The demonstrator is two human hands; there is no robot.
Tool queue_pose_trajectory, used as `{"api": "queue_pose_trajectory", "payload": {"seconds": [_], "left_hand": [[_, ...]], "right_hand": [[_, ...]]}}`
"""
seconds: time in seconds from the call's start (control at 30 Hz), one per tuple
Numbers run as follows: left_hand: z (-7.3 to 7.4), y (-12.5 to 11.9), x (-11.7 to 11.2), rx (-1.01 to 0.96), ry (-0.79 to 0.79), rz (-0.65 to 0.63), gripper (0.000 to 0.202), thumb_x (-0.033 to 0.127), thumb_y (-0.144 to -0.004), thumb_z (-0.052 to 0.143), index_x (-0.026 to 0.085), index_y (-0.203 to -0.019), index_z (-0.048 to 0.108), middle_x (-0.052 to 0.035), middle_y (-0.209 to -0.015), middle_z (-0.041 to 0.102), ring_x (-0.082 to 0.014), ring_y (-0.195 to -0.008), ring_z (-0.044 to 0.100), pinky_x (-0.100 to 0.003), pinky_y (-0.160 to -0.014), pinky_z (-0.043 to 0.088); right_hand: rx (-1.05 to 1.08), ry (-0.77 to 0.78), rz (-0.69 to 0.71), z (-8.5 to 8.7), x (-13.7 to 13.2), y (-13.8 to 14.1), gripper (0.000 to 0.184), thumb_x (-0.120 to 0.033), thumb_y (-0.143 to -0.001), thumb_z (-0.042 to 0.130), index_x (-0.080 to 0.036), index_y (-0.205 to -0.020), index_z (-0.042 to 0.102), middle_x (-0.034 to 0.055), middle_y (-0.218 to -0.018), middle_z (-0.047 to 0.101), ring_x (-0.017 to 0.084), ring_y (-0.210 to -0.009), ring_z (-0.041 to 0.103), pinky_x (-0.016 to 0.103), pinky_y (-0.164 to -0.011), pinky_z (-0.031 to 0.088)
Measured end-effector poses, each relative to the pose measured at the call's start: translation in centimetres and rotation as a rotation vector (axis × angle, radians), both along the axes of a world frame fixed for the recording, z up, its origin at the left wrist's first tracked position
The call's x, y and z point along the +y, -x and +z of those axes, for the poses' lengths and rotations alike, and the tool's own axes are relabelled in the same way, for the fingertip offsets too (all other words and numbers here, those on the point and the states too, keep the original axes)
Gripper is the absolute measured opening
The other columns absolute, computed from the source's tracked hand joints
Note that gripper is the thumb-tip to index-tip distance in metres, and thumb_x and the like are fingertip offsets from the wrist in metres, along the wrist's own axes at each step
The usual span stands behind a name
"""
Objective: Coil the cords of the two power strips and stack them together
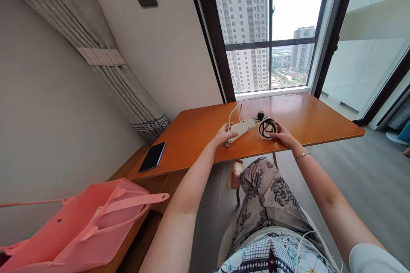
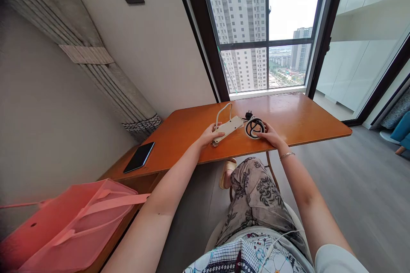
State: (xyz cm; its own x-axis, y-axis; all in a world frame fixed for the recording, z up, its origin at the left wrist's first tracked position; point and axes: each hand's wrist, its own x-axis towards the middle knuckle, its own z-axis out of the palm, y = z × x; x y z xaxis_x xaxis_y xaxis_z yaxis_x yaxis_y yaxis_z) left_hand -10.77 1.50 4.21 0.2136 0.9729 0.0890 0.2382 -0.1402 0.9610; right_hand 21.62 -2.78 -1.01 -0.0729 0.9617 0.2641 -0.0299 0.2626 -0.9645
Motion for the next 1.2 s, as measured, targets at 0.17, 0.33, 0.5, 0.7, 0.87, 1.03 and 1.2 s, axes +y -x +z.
{"api": "queue_pose_trajectory", "payload": {"seconds": [0.17,0.33,0.5,0.7,0.87,1.03,1.2], "left_hand": [[-0.6,0.8,0.2,0.015,0.055,0.048,0.078,0.035,-0.058,0.088,0.019,-0.128,0.056,-0.0107,-0.121,0.065,-0.0259,-0.108,0.065,-0.036,-0.09,0.054],[-1.1,2.3,0.4,0.005,0.023,0.161,0.077,0.038,-0.064,0.083,0.015,-0.131,0.054,-0.0115,-0.115,0.066,-0.0279,-0.107,0.067,-0.042,-0.093,0.054],[-1.3,2.5,0.6,-0.014,0.004,0.246,0.081,0.035,-0.066,0.082,0.013,-0.135,0.048,-0.0174,-0.126,0.063,-0.0316,-0.119,0.062,-0.044,-0.102,0.049],[-0.3,1.3,-0.1,0.239,-0.141,0.509,0.07,0.031,-0.075,0.075,0.015,-0.137,0.047,-0.0189,-0.14,0.053,-0.0327,-0.137,0.047,-0.045,-0.115,0.036],[-0.8,-2.6,-3.6,0.283,-0.554,0.383,0.03,0.027,-0.086,0.061,0.02,-0.115,0.061,-0.014,-0.134,0.057,-0.0303,-0.136,0.046,-0.045,-0.117,0.032],[-4.6,-8.8,-5.7,0.029,-0.282,-0.035,0.041,0.046,-0.079,0.073,0.022,-0.11,0.059,-0.0113,-0.11,0.067,-0.0269,-0.097,0.066,-0.045,-0.095,0.049],[-6.5,-11.5,-3.9,-0.293,-0.018,-0.129,0.077,0.047,-0.061,0.089,0.021,-0.122,0.05,-0.0168,-0.134,0.06,-0.0308,-0.12,0.062,-0.05,-0.107,0.044]], "right_hand": [[-0.117,-0.027,-0.079,-0.6,0.4,0.7,0.076,-0.041,-0.071,0.074,-0.022,-0.141,0.051,0.006,-0.111,0.071,0.02,-0.093,0.067,0.036,-0.083,0.058],[-0.164,-0.068,-0.145,-0.8,0.7,1.4,0.054,-0.04,-0.081,0.063,-0.022,-0.131,0.06,0.0061,-0.113,0.072,0.021,-0.1,0.067,0.038,-0.089,0.058],[-0.215,-0.08,-0.18,-0.6,0.9,1.9,0.047,-0.04,-0.083,0.057,-0.021,-0.126,0.064,0.0062,-0.116,0.072,0.021,-0.104,0.066,0.039,-0.093,0.056],[-0.246,-0.034,-0.261,-0.6,1.3,2.4,0.039,-0.039,-0.083,0.056,-0.018,-0.112,0.068,0.0066,-0.107,0.074,0.022,-0.098,0.067,0.039,-0.091,0.056],[-0.254,-0.009,-0.325,-0.9,1.8,2.5,0.038,-0.042,-0.083,0.058,-0.018,-0.111,0.068,0.0072,-0.104,0.074,0.023,-0.096,0.067,0.041,-0.091,0.055],[-0.251,0.005,-0.355,-1.2,1.8,2.4,0.044,-0.045,-0.085,0.059,-0.017,-0.118,0.066,0.0095,-0.106,0.073,0.023,-0.097,0.068,0.041,-0.091,0.054],[-0.236,-0.003,-0.323,-0.8,1.3,2.4,0.047,-0.051,-0.084,0.06,-0.016,-0.115,0.067,0.0088,-0.103,0.074,0.023,-0.092,0.069,0.041,-0.088,0.056]]}}
